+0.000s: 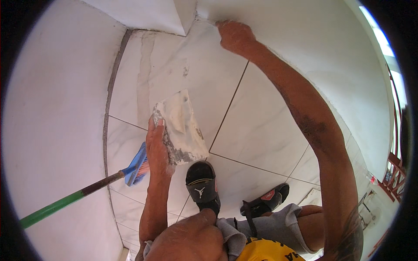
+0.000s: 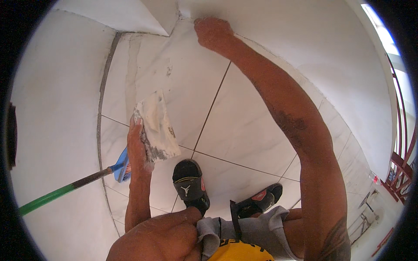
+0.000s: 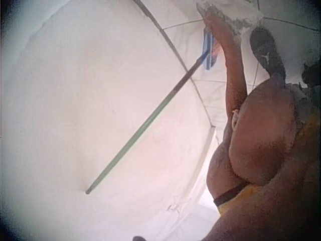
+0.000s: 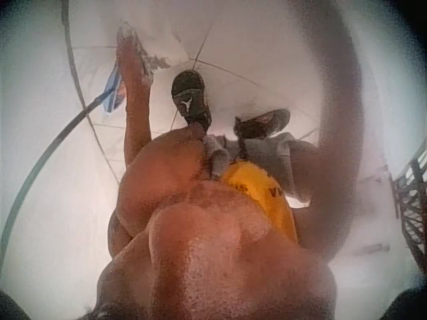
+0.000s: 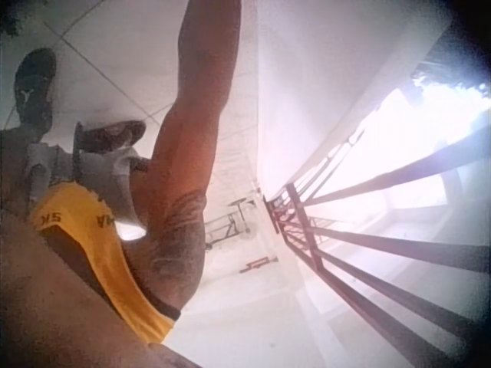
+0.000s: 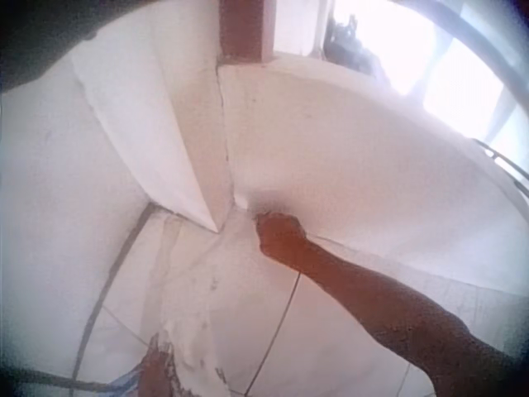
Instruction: The person applies wall compound to the base of a wall using two joint knives, scraping the material from one knife onto the other and then spreading it across the seam at floor level.
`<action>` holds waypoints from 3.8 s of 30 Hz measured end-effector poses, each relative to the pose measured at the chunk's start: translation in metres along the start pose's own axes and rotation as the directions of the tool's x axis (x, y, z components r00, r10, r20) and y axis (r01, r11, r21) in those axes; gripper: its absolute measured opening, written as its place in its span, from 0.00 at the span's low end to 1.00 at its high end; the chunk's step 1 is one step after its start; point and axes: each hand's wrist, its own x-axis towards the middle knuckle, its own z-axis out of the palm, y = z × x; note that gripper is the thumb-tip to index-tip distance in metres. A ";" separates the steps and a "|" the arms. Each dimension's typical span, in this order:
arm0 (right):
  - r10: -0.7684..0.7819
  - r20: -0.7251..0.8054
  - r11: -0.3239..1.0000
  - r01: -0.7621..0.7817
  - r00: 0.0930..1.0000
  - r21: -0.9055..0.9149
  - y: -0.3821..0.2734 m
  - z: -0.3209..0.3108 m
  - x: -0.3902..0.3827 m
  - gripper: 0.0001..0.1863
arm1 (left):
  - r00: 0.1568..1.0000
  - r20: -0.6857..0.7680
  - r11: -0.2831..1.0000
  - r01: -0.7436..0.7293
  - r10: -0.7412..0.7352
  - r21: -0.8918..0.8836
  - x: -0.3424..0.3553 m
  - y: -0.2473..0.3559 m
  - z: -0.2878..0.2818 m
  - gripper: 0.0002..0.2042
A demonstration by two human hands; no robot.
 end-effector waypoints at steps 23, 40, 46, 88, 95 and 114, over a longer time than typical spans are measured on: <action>-0.122 -0.256 0.922 0.205 0.959 0.330 0.008 -0.184 -0.284 0.13 | 0.885 0.463 0.978 0.139 -0.054 -0.153 -0.049 -0.018 0.115 0.19; -0.289 -0.535 0.847 0.472 0.794 0.243 0.024 -0.142 -0.385 0.23 | 0.667 0.719 0.899 0.415 -0.196 -0.141 -0.089 -0.059 0.173 0.20; -0.271 -0.391 0.886 0.387 0.879 0.256 0.061 -0.110 -0.409 0.27 | 0.785 0.596 0.962 0.265 -0.172 -0.071 -0.089 -0.066 0.162 0.18; 0.751 0.399 -0.069 -0.539 0.526 0.840 0.210 0.019 -0.336 0.16 | 0.963 0.270 0.980 -0.033 -0.022 0.195 -0.057 -0.043 0.081 0.21; 0.749 0.338 0.022 -0.532 0.570 0.847 0.202 0.021 -0.322 0.17 | 0.962 0.273 0.987 -0.023 -0.022 0.160 -0.053 -0.040 0.075 0.23; 0.729 0.295 0.076 -0.501 0.618 0.862 0.168 0.021 -0.277 0.15 | 0.971 0.237 0.994 0.002 -0.029 0.112 -0.051 -0.034 0.063 0.23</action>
